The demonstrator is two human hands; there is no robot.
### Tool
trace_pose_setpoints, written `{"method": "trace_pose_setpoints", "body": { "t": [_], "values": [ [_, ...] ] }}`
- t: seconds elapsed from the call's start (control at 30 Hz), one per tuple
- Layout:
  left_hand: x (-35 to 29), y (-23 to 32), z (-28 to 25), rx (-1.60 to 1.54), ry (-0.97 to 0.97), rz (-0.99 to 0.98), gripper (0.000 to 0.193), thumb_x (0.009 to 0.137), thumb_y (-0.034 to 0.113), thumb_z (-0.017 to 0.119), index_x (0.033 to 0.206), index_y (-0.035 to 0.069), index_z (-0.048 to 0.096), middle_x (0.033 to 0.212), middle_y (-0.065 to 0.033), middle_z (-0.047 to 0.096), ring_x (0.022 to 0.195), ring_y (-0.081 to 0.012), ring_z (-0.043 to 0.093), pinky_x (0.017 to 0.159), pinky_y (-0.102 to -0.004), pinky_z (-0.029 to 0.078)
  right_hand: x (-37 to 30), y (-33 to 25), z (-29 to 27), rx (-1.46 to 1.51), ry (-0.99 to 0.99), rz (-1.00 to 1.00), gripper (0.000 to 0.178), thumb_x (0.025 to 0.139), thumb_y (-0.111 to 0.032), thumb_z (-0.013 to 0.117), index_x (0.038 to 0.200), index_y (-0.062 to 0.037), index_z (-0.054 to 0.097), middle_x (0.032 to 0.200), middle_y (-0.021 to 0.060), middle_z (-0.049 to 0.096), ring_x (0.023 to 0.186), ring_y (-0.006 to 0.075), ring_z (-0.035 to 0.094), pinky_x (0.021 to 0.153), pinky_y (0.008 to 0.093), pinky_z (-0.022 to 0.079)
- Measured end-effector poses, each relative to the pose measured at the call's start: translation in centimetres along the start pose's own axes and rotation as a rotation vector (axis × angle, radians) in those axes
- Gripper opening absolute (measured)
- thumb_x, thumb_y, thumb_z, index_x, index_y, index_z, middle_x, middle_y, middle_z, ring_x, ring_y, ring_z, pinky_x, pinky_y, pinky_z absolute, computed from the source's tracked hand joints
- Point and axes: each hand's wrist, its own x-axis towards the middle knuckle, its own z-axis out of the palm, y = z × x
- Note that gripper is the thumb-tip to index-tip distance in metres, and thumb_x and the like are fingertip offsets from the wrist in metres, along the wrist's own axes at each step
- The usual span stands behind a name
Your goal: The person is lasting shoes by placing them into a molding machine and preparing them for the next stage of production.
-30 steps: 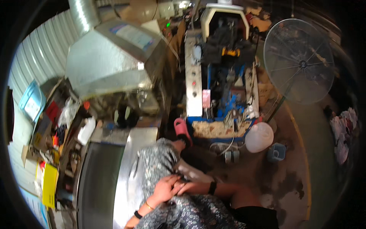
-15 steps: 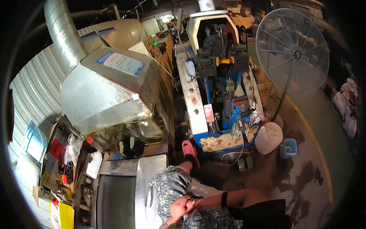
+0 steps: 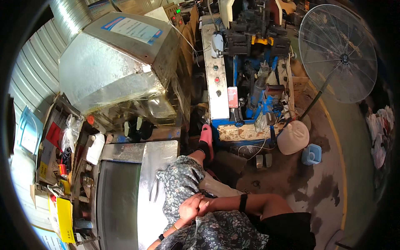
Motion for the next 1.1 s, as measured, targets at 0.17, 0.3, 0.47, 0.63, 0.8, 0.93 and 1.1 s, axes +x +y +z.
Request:
{"method": "trace_pose_setpoints", "body": {
  "t": [0.17,0.3,0.47,0.63,0.8,0.93,1.1],
  "values": [
    [0.17,0.37,-0.19,0.000,0.011,-0.015,0.036,0.084,0.036,0.075,0.102,0.005,0.072,0.105,-0.0125,0.073,0.094,-0.0278,0.072,0.081,-0.0354,0.058,-0.23,0.21,-0.29,0.010,-0.020,0.005,0.030,0.083,-0.024,0.070,0.103,-0.0028,0.068,0.101,0.0144,0.070,0.094,0.0339,0.066,0.082,0.0426,0.053],
    [0.27,0.58,-0.45,0.008,0.006,-0.016,0.036,0.084,0.035,0.075,0.103,0.005,0.073,0.105,-0.0131,0.073,0.093,-0.0282,0.072,0.081,-0.0354,0.058,-0.41,0.22,-0.30,0.026,-0.030,0.000,0.030,0.083,-0.025,0.070,0.103,-0.0028,0.068,0.101,0.0144,0.070,0.095,0.0337,0.066,0.082,0.0424,0.053],
    [0.26,0.68,-0.48,0.006,0.007,-0.016,0.036,0.084,0.035,0.075,0.103,0.005,0.073,0.105,-0.0135,0.073,0.093,-0.0285,0.072,0.081,-0.0355,0.058,-0.59,0.35,-0.28,0.021,-0.032,0.010,0.030,0.083,-0.025,0.070,0.104,-0.0027,0.069,0.102,0.0145,0.070,0.095,0.0335,0.067,0.082,0.0422,0.053],
    [0.09,0.52,-0.43,0.001,0.027,-0.013,0.037,0.084,0.036,0.075,0.103,0.005,0.072,0.106,-0.0136,0.073,0.094,-0.0288,0.072,0.082,-0.0358,0.058,-0.68,0.35,-0.36,0.030,-0.039,0.018,0.031,0.083,-0.025,0.070,0.104,-0.0027,0.069,0.102,0.0146,0.070,0.095,0.0333,0.067,0.082,0.0421,0.053],
    [-0.01,0.34,-0.53,0.005,0.034,-0.001,0.037,0.084,0.036,0.075,0.103,0.004,0.072,0.105,-0.0131,0.073,0.094,-0.0282,0.072,0.081,-0.0353,0.058,-0.84,0.16,-0.31,0.023,-0.043,0.032,0.031,0.084,-0.025,0.071,0.105,-0.0026,0.069,0.102,0.0147,0.070,0.096,0.0330,0.067,0.082,0.0419,0.054],
    [-0.11,0.18,-0.72,-0.029,0.011,-0.011,0.037,0.084,0.036,0.075,0.104,0.004,0.072,0.107,-0.0134,0.073,0.095,-0.0284,0.072,0.082,-0.0357,0.058,-0.86,0.05,-0.16,0.019,-0.041,0.042,0.032,0.084,-0.026,0.071,0.105,-0.0026,0.069,0.103,0.0147,0.070,0.096,0.0329,0.067,0.082,0.0417,0.054],
    [-0.30,0.16,-0.72,-0.026,0.008,-0.004,0.038,0.086,0.036,0.072,0.107,0.004,0.071,0.109,-0.0144,0.072,0.097,-0.0292,0.071,0.085,-0.0361,0.057,-0.89,0.03,0.09,0.017,-0.046,0.054,0.032,0.084,-0.026,0.071,0.106,-0.0025,0.069,0.103,0.0148,0.070,0.096,0.0326,0.067,0.083,0.0415,0.054]
  ]
}}
